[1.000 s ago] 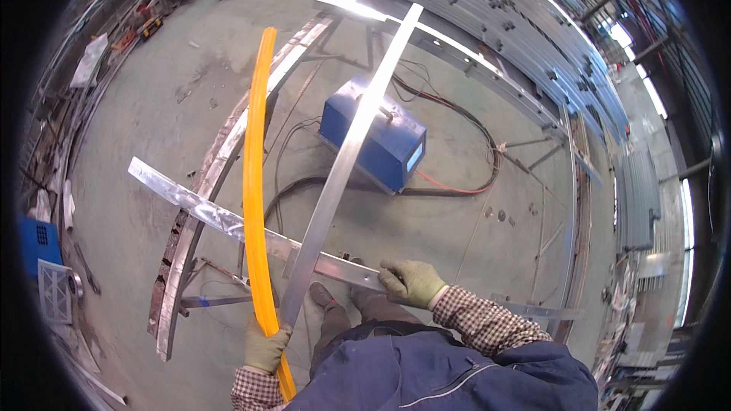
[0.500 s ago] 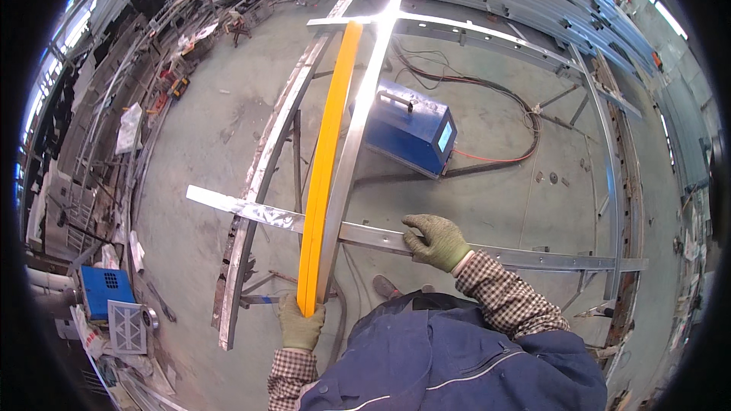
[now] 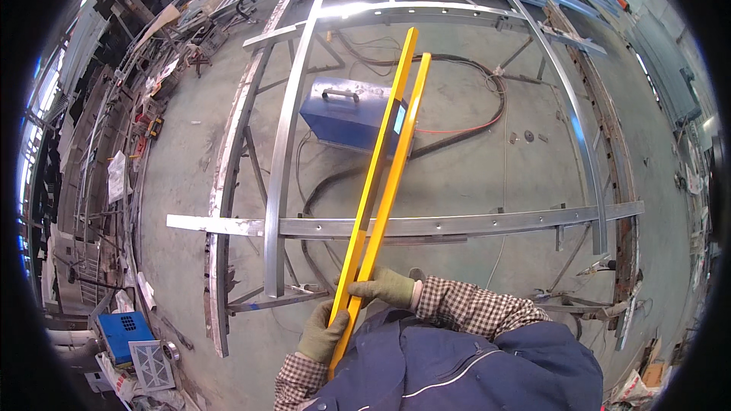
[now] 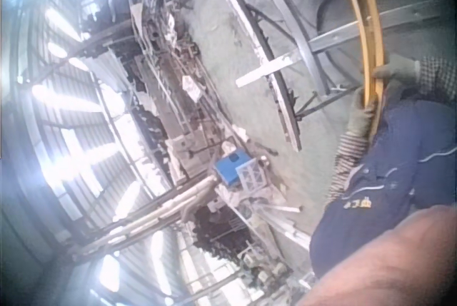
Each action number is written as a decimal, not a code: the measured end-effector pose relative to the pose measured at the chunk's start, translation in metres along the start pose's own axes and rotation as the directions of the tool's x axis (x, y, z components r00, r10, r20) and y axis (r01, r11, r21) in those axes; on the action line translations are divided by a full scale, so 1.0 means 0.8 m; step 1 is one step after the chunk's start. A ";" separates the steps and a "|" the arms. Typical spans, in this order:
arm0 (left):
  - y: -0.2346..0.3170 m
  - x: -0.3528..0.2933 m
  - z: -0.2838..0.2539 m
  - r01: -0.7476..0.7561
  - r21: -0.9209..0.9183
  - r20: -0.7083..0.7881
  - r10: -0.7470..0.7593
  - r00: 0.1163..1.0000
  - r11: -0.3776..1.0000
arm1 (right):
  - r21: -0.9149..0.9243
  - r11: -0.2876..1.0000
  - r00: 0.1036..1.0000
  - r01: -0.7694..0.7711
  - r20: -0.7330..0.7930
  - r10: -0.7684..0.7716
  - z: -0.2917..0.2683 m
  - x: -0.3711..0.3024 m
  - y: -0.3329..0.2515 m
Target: The person positions and aligns metal frame components on a jig, then uses a yellow measuring tool to check spacing and alignment. They walk to a storage area and retrieve small metal parts from a white bag, placing them into a basket.
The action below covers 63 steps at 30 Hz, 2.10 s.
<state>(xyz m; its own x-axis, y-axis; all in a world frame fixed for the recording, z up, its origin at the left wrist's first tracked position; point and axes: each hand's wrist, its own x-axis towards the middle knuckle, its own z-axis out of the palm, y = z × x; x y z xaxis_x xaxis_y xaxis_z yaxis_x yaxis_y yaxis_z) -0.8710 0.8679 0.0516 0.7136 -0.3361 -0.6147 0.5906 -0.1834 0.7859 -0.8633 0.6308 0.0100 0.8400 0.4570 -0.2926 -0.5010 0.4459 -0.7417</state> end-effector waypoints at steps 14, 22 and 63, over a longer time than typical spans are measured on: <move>-0.076 -0.055 -0.023 -0.032 0.264 0.081 0.011 0.997 0.964 | -0.027 1.000 0.999 -0.008 -0.046 0.007 0.019 -0.049 0.052; -0.175 -0.155 -0.081 0.147 0.100 0.019 -0.149 0.989 0.984 | 0.001 0.999 0.982 -0.037 -0.184 0.037 0.059 -0.057 0.096; -0.446 -0.350 -0.100 0.315 0.247 -0.434 -0.186 0.882 0.916 | -0.174 0.980 0.853 0.093 -0.494 -0.168 0.055 -0.103 0.121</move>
<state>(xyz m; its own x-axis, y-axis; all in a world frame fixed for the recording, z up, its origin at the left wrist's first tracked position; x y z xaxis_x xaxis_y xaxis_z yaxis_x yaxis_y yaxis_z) -1.2515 1.1015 -0.0620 0.6827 0.1386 -0.7175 0.6728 -0.5023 0.5432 -0.9907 0.6703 -0.0111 0.9038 -0.0650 -0.4230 -0.3772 0.3460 -0.8591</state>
